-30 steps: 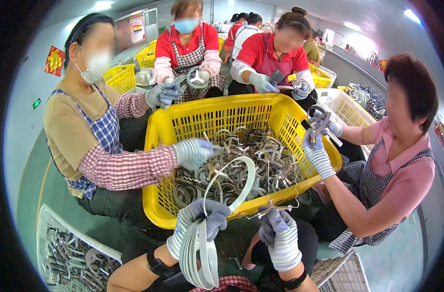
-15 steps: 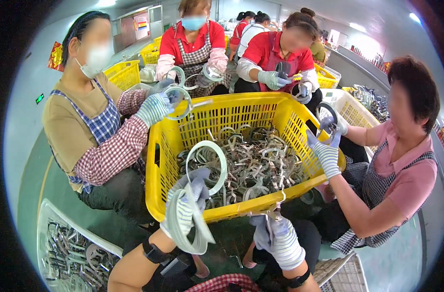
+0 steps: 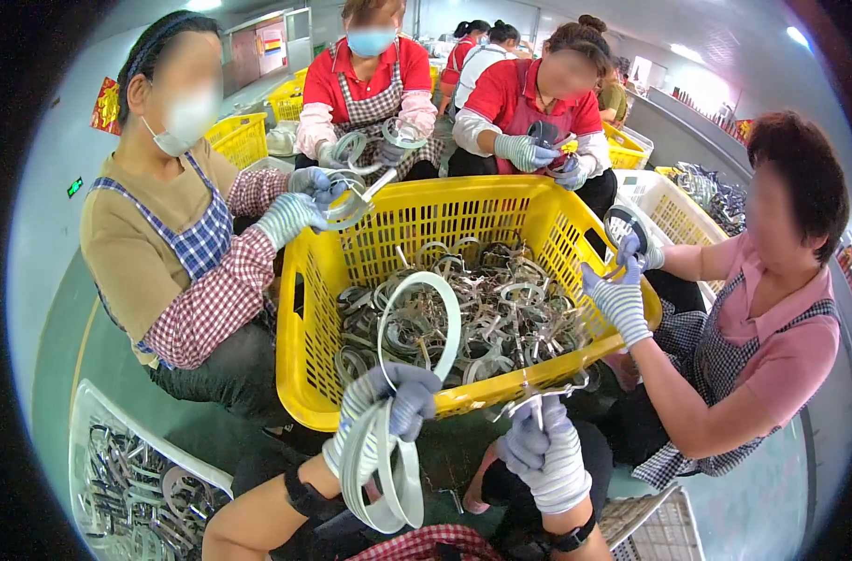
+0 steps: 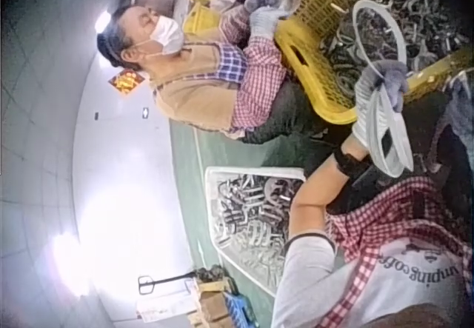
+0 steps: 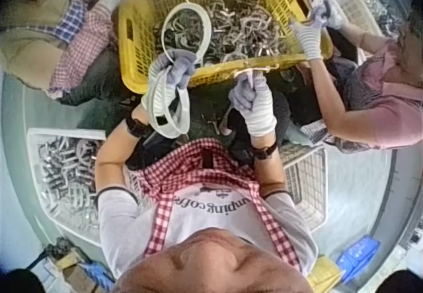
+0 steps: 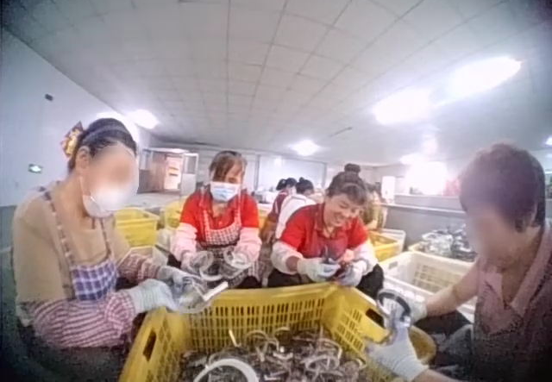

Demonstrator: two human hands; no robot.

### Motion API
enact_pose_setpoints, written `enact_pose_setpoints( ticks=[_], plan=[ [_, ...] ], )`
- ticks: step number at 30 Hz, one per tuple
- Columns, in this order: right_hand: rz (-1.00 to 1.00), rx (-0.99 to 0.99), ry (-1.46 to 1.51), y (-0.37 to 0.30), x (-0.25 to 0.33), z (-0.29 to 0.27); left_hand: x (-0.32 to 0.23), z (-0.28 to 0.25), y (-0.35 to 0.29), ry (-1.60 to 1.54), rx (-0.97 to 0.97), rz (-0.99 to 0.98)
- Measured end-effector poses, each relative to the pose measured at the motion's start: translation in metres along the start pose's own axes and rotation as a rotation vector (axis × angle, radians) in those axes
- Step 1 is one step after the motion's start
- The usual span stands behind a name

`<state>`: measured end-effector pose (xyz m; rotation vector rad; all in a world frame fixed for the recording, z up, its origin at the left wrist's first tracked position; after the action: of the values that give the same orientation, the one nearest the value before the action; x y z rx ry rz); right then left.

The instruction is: Sorting and assembling metal ring components into a yellow basket.

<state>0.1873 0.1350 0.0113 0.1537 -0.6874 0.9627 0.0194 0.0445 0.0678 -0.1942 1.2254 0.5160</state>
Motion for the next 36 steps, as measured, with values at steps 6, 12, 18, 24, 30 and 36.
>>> enact_pose_setpoints(
  ticks=[6, 12, 18, 24, 30, 36],
  plan=[
    [-0.122, -0.166, -0.598, -0.005, 0.015, 0.015, -0.020, -0.023, 0.023, 0.074, -0.088, 0.044],
    [-0.664, 0.002, -1.549, -0.005, 0.031, 0.058, -0.030, -0.035, 0.030, 0.143, 0.187, -0.069],
    [-0.507, 0.022, -1.836, 0.007, 0.017, 0.047, -0.039, -0.037, 0.029, 0.518, 0.312, -0.015],
    [-0.544, -0.202, -1.709, 0.007, 0.025, 0.039, -0.040, -0.025, 0.030, 0.674, 0.519, 0.075],
    [-0.779, -0.410, -1.525, -0.002, 0.042, 0.037, -0.040, -0.014, 0.036, 0.886, 0.709, 0.425],
    [-0.644, -0.458, -1.285, 0.003, 0.036, 0.026, -0.032, 0.014, 0.018, 0.726, 0.731, 0.390]
  ],
)
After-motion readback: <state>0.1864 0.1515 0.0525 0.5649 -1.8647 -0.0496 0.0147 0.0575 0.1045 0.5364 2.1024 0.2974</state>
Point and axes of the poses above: each hand's wrist, its own y-axis towards the middle knuckle, its own z-axis out of the palm, x = y × z, the point moved 7 cm from there along y, towards the middle knuckle, and after that the axes turned 7 degrees about z, right-handed, at the moved point
